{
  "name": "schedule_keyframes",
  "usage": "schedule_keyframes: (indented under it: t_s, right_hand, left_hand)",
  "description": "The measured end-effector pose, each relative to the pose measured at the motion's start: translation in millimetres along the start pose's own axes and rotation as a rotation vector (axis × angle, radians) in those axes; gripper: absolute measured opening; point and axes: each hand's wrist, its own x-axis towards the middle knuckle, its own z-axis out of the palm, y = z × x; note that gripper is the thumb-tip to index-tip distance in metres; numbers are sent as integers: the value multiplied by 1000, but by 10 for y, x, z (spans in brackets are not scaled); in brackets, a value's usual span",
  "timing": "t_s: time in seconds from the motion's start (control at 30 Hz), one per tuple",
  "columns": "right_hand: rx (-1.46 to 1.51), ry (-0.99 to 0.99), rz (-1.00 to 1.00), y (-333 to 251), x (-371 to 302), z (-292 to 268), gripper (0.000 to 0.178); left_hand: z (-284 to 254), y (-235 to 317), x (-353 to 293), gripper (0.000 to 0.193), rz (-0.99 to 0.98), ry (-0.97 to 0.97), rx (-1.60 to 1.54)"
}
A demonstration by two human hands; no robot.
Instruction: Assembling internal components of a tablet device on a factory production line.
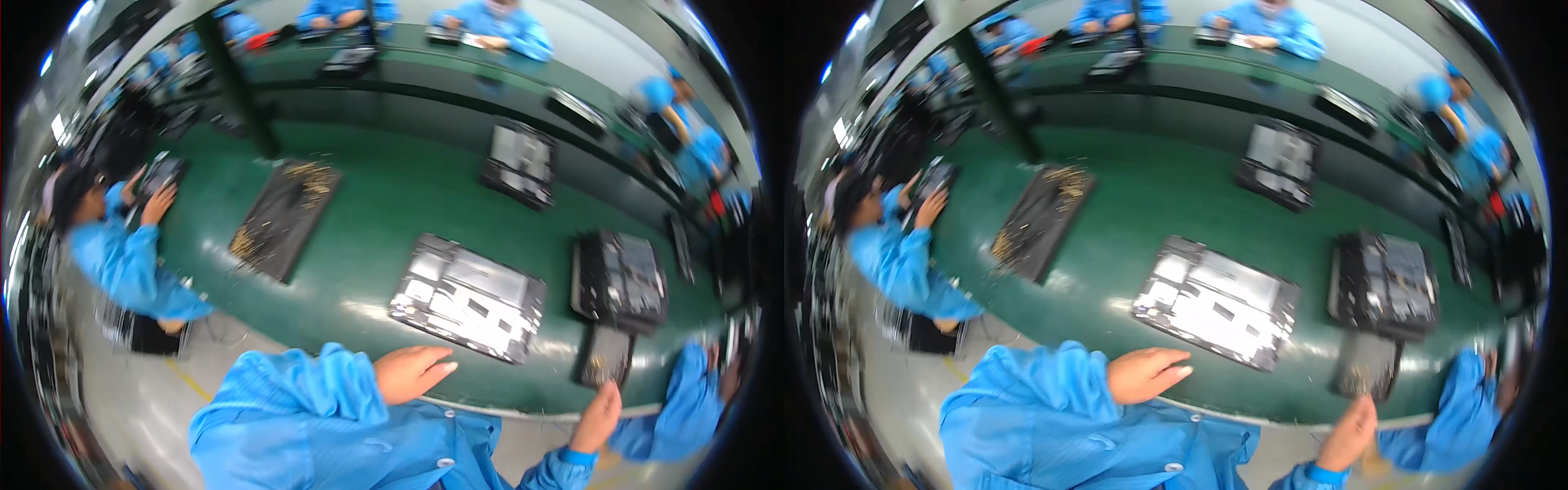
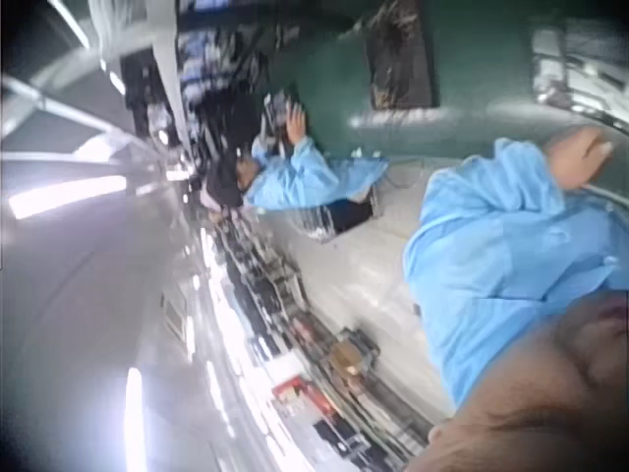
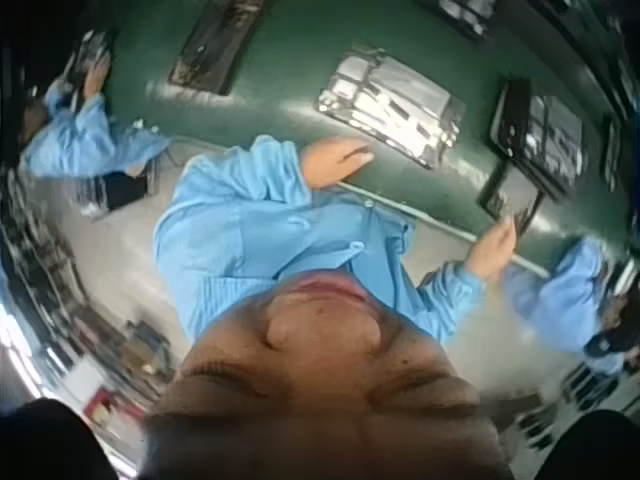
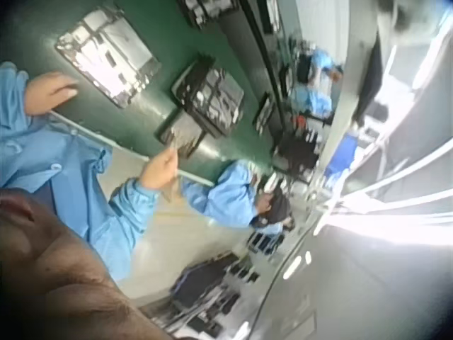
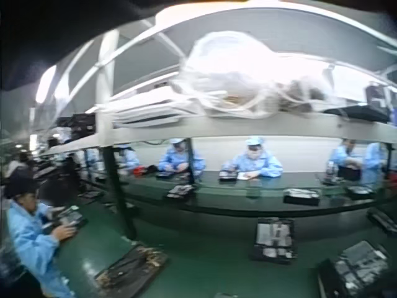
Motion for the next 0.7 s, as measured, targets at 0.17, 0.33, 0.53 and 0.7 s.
schedule_keyframes:
  t_s: [0.17,0.33,0.53,0.7]
  right_hand:
    - [207,-949,-283,-903,-467,340,15]
    - [367,-1476,-93,-886,-483,557,24]
    - [254,-1612,-16,-737,-555,592,28]
    - [181,-1598,69,-687,-555,583,28]
  left_hand:
    - [-169,367,-40,28,727,272,552]
    - [-129,304,8,22,497,-104,386]
    - [-141,160,-29,19,411,-263,368]
    - [-166,107,-32,17,444,-210,409]
